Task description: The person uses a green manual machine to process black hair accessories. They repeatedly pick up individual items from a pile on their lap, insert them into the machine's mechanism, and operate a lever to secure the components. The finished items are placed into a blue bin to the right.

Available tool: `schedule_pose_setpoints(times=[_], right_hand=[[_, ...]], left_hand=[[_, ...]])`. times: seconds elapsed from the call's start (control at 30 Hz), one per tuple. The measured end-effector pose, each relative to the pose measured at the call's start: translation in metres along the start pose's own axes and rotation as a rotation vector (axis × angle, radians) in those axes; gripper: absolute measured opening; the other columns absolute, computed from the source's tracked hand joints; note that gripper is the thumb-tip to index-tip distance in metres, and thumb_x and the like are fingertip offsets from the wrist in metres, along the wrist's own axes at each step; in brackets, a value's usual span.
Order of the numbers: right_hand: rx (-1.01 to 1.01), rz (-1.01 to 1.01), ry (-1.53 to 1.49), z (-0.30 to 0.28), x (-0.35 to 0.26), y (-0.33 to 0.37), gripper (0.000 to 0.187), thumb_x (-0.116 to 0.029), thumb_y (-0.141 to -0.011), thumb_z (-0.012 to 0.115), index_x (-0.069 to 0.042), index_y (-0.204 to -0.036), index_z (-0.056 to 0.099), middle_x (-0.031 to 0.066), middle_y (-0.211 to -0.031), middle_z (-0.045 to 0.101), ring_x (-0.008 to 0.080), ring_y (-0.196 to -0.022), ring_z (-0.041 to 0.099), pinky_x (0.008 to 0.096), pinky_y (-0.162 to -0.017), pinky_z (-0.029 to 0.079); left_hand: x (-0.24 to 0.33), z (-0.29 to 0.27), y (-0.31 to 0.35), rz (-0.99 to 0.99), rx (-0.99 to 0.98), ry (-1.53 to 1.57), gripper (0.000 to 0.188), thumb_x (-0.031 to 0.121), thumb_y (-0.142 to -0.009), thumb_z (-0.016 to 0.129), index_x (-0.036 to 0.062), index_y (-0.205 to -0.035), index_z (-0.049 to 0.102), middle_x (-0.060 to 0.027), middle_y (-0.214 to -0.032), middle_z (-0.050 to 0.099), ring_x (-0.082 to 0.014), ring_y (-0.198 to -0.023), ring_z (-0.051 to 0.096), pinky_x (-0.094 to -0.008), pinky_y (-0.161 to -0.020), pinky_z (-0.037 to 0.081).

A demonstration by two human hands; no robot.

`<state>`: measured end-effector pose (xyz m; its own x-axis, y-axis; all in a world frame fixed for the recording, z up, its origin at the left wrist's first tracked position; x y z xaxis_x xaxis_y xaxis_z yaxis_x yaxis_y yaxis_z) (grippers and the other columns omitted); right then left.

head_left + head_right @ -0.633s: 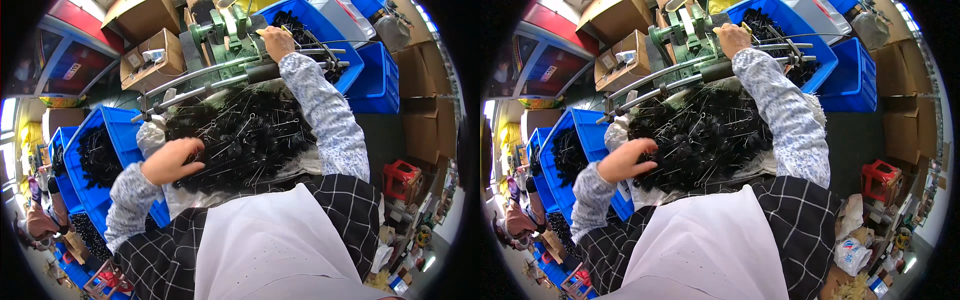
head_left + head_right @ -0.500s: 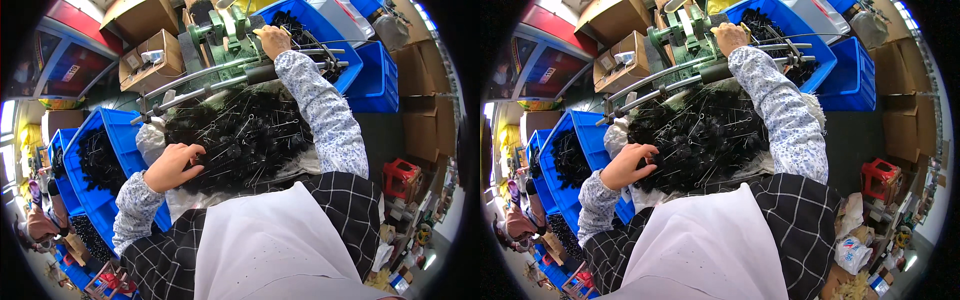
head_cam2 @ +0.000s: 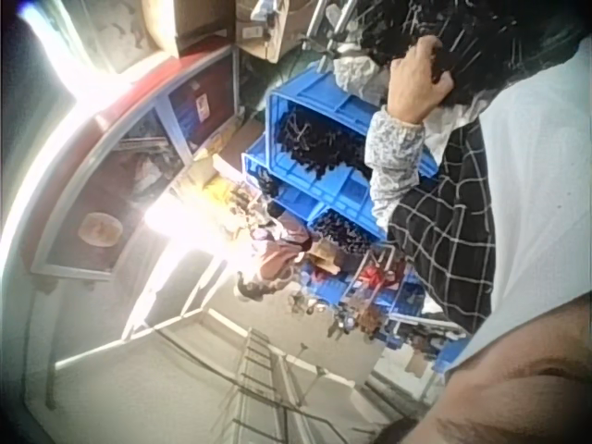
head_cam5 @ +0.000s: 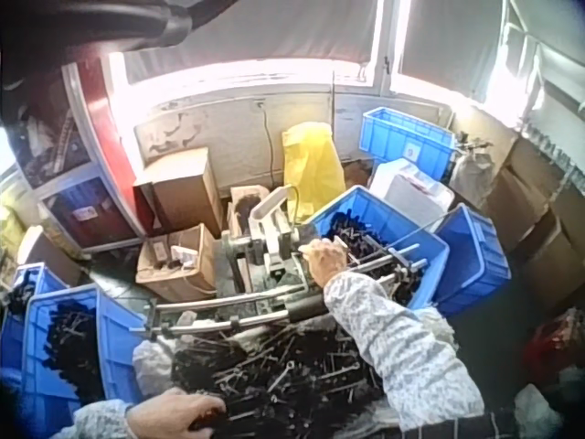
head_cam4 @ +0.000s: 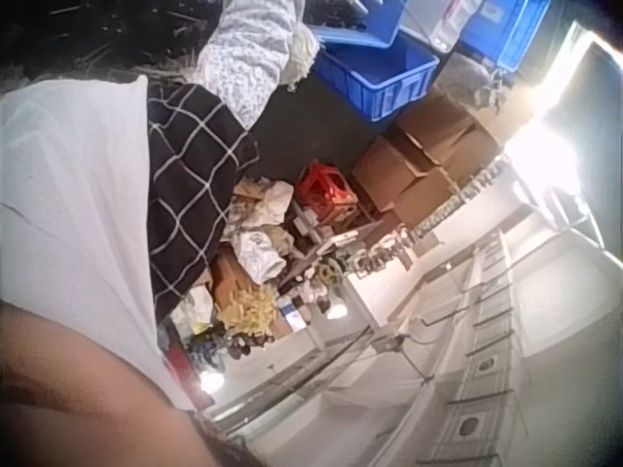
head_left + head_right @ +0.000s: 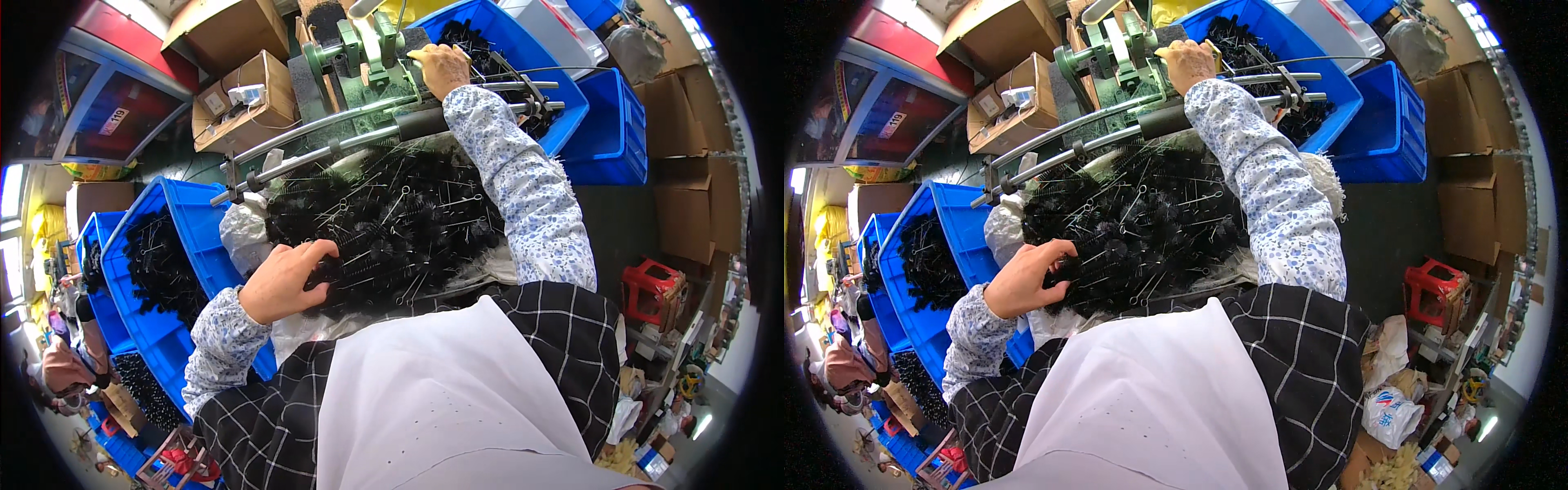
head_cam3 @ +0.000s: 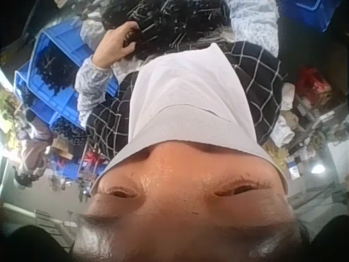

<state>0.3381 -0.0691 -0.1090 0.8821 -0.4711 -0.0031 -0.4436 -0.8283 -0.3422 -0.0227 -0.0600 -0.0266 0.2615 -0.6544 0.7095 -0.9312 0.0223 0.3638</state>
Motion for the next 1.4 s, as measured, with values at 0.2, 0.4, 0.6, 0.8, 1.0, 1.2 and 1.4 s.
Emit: schedule_pose_setpoints(times=[0.2,0.4,0.6,0.8,1.0,1.2,1.4], right_hand=[[0.025,-0.002,-0.114,0.001,0.000,-0.001,0.028,-0.009,-0.082,0.049,-0.023,-0.101,0.066,0.0019,-0.094,0.063,0.0202,-0.094,0.056,0.0399,-0.084,0.039],[-0.062,-0.036,-0.089,0.011,0.006,-0.010,0.027,-0.017,-0.080,0.056,-0.026,-0.105,0.064,-0.0052,-0.100,0.062,0.0152,-0.093,0.049,0.0347,-0.082,0.033],[-0.116,0.113,0.107,-0.013,0.019,0.006,0.042,-0.033,-0.079,0.061,-0.016,-0.116,0.054,0.0037,-0.105,0.056,0.0212,-0.102,0.047,0.0420,-0.083,0.035],[-0.079,0.164,-0.061,-0.006,0.021,0.015,0.032,-0.030,-0.078,0.057,-0.014,-0.105,0.061,0.0057,-0.102,0.062,0.0227,-0.103,0.050,0.0430,-0.085,0.035],[0.002,0.087,-0.092,-0.007,-0.030,0.006,0.023,-0.024,-0.074,0.057,-0.011,-0.092,0.063,0.0085,-0.088,0.063,0.0253,-0.093,0.055,0.0420,-0.078,0.038],[0.011,0.039,-0.104,-0.004,-0.053,0.001,0.020,-0.025,-0.075,0.056,-0.010,-0.084,0.064,0.0062,-0.082,0.063,0.0234,-0.090,0.056,0.0409,-0.080,0.035],[0.042,0.064,-0.056,-0.007,-0.008,0.007,0.026,-0.030,-0.075,0.057,-0.014,-0.093,0.064,0.0090,-0.087,0.064,0.0259,-0.094,0.057,0.0430,-0.079,0.040]], left_hand=[[0.009,-0.014,0.008,-0.024,0.149,0.111,0.047,0.008,-0.072,0.063,0.0075,-0.114,0.043,-0.0107,-0.085,0.054,-0.0228,-0.074,0.055,-0.0315,-0.067,0.048],[0.009,-0.026,0.009,-0.117,0.108,0.181,0.045,0.005,-0.072,0.063,0.0078,-0.113,0.043,-0.0083,-0.081,0.051,-0.0193,-0.070,0.052,-0.0294,-0.065,0.046],[0.006,-0.037,0.022,-0.032,0.265,0.294,0.035,0.000,-0.070,0.061,0.0035,-0.103,0.050,-0.0079,-0.087,0.052,-0.0162,-0.075,0.052,-0.0264,-0.071,0.044],[0.009,-0.049,0.028,0.016,0.265,0.450,0.030,0.001,-0.071,0.066,0.0028,-0.098,0.054,-0.0043,-0.092,0.052,-0.0111,-0.084,0.051,-0.0253,-0.079,0.043],[0.019,-0.071,0.028,0.061,0.385,0.404,0.028,0.004,-0.075,0.064,0.0013,-0.100,0.052,-0.0035,-0.091,0.053,-0.0101,-0.085,0.051,-0.0259,-0.080,0.042],[0.029,-0.075,0.010,0.088,0.411,0.356,0.025,0.002,-0.077,0.062,0.0003,-0.099,0.052,-0.0032,-0.094,0.055,-0.0103,-0.087,0.052,-0.0258,-0.083,0.042],[0.005,-0.069,0.024,0.105,0.500,0.537,0.025,-0.006,-0.074,0.063,0.0005,-0.095,0.052,-0.0074,-0.102,0.053,-0.0127,-0.097,0.052,-0.0270,-0.090,0.040]])
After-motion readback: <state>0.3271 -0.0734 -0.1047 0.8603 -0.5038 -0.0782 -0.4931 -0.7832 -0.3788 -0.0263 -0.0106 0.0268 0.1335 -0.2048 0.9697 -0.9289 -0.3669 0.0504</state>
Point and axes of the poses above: each hand's wrist, its own y-axis away from the middle knuckle, its own z-axis out of the palm, x = y × z, the point moved 5 cm from there along -y, towards the middle knuckle
